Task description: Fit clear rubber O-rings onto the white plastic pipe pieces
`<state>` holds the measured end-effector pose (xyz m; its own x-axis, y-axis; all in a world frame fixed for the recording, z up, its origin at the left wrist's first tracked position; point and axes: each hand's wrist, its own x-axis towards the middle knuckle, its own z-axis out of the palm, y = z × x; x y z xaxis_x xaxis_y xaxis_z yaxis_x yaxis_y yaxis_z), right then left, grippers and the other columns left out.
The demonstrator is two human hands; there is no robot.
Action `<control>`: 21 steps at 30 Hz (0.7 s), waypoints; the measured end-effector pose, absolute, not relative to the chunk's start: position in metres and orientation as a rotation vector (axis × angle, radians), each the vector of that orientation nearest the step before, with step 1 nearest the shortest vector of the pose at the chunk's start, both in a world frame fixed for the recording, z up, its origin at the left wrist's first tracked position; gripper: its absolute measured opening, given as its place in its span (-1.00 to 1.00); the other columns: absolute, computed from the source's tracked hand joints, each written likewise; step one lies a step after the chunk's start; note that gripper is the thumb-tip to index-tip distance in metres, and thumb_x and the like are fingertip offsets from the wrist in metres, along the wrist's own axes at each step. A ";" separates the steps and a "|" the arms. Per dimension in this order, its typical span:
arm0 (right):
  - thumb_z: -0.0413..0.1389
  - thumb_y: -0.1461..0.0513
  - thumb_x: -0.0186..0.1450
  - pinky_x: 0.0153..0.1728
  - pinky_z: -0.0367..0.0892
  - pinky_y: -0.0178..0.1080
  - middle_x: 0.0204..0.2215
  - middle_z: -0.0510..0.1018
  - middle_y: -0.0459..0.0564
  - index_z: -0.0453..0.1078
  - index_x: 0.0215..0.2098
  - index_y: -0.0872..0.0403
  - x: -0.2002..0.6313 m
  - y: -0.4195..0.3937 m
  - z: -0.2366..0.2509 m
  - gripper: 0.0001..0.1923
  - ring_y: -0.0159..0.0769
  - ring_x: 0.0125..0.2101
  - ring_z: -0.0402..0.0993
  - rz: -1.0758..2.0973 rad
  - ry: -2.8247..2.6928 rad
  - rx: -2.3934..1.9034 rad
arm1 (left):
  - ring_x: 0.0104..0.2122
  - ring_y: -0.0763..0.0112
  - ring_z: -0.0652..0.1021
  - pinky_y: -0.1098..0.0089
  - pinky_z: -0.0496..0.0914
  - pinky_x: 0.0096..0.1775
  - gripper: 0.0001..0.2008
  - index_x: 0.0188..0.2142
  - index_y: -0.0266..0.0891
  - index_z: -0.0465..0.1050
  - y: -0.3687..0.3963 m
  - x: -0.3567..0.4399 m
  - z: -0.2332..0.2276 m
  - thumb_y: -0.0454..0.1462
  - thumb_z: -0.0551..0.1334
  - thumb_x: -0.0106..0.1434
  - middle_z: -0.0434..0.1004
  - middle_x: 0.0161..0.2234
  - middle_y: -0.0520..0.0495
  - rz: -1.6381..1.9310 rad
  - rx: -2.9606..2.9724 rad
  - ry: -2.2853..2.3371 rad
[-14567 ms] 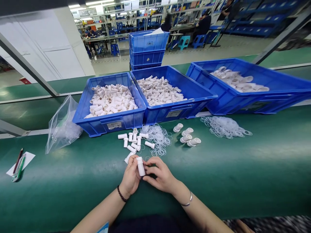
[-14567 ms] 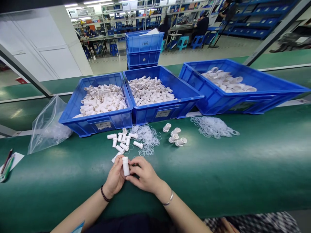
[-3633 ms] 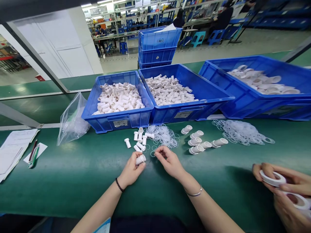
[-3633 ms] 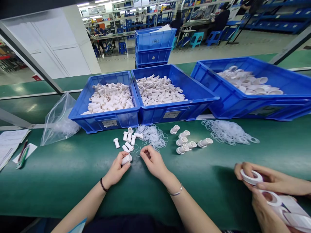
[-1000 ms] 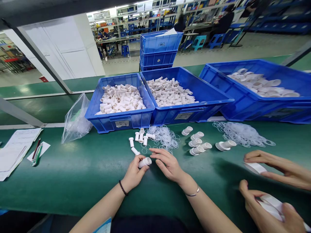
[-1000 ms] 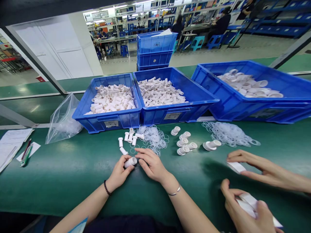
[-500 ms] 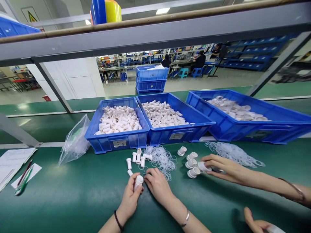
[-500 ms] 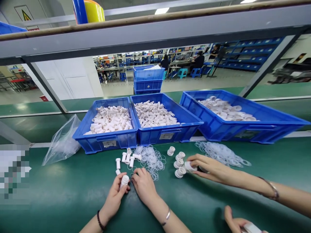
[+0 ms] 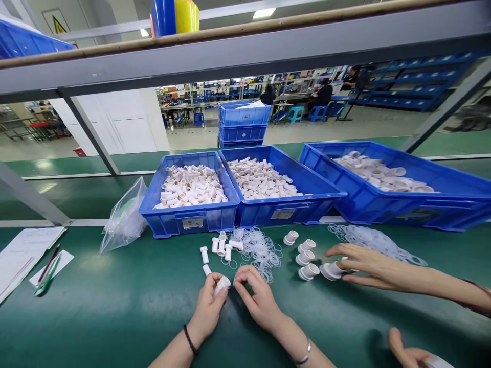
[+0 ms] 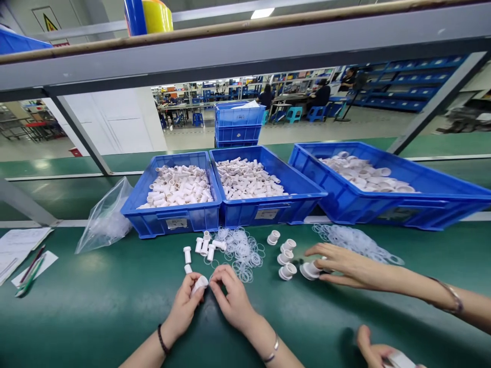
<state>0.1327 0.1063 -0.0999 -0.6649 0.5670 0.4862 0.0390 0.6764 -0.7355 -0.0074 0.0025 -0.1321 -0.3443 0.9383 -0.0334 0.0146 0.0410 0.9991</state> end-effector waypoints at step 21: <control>0.06 0.10 0.32 -0.35 0.37 -0.24 -0.41 0.46 -0.05 0.32 -0.24 0.04 0.129 0.103 -0.112 -0.83 -0.31 -0.41 0.41 1.371 -2.089 -0.691 | -0.21 0.32 0.45 0.33 0.30 -0.12 -0.79 -0.15 -0.22 0.38 -0.001 -0.010 -0.118 -0.16 0.08 0.34 0.45 -0.23 -0.07 1.229 1.352 1.625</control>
<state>0.1286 0.1031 -0.1120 -0.7216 0.6738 0.1590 0.1222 0.3500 -0.9288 -0.0097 -0.0011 -0.1178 -0.2267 0.9718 0.0651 0.3267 0.0129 0.9450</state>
